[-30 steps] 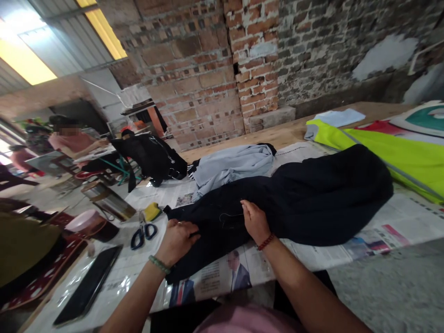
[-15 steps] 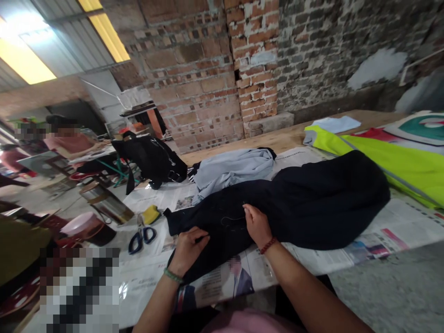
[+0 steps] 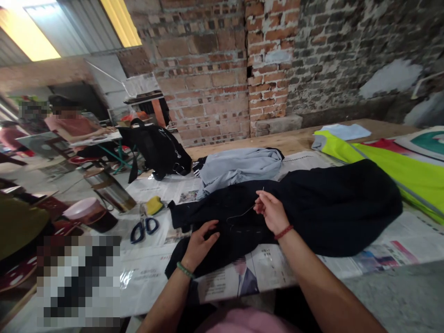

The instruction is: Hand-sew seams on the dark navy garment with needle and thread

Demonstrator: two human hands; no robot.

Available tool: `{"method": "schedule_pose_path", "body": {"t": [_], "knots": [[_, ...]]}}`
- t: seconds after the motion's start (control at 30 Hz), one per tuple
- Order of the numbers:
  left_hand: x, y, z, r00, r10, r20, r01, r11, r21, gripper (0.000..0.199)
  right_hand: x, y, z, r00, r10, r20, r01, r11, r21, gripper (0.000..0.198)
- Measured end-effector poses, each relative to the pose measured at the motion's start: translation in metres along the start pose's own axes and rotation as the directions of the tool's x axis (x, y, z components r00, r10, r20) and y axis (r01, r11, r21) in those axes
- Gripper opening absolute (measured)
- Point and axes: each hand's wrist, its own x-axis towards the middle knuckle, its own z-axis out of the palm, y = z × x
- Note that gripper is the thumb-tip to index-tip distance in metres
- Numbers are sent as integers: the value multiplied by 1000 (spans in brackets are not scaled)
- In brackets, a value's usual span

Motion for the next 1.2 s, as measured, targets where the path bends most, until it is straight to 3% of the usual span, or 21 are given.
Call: {"method": "schedule_pose_path", "body": {"t": [0.13,0.3,0.47,0.6,0.7,0.83,0.9,0.97,1.2], "knots": [[0,2,-5,996,-24,84,30,997,-66,34,34,-29,1,975,125,185,-132,991,23,12],[-1,1,-5,989,-60,136,78,989,-127,28,62,-49,10,984,78,158,-96,989,108,8],[-1,-3,-1,985,-134,106,155,963,-222,22,62,-63,12,990,30,138,-50,988,147,6],[0,-1,0,979,-183,87,201,928,-313,20,38,-75,10,986,-31,162,12,993,118,11],[0,0,-1,978,-188,94,210,901,-380,21,0,-70,10,964,-14,264,0,999,52,21],[1,-1,0,973,-209,101,232,885,-404,24,-62,-41,19,849,252,465,-138,954,-265,31],[2,-2,0,974,-207,91,226,898,-376,24,-84,-23,27,777,396,489,-175,882,-437,29],[2,-1,0,977,-196,80,212,913,-350,23,-95,-9,35,744,490,455,-189,807,-559,27],[-1,4,-3,981,-178,72,192,923,-333,21,-91,4,48,786,484,385,-157,759,-632,27]]}}
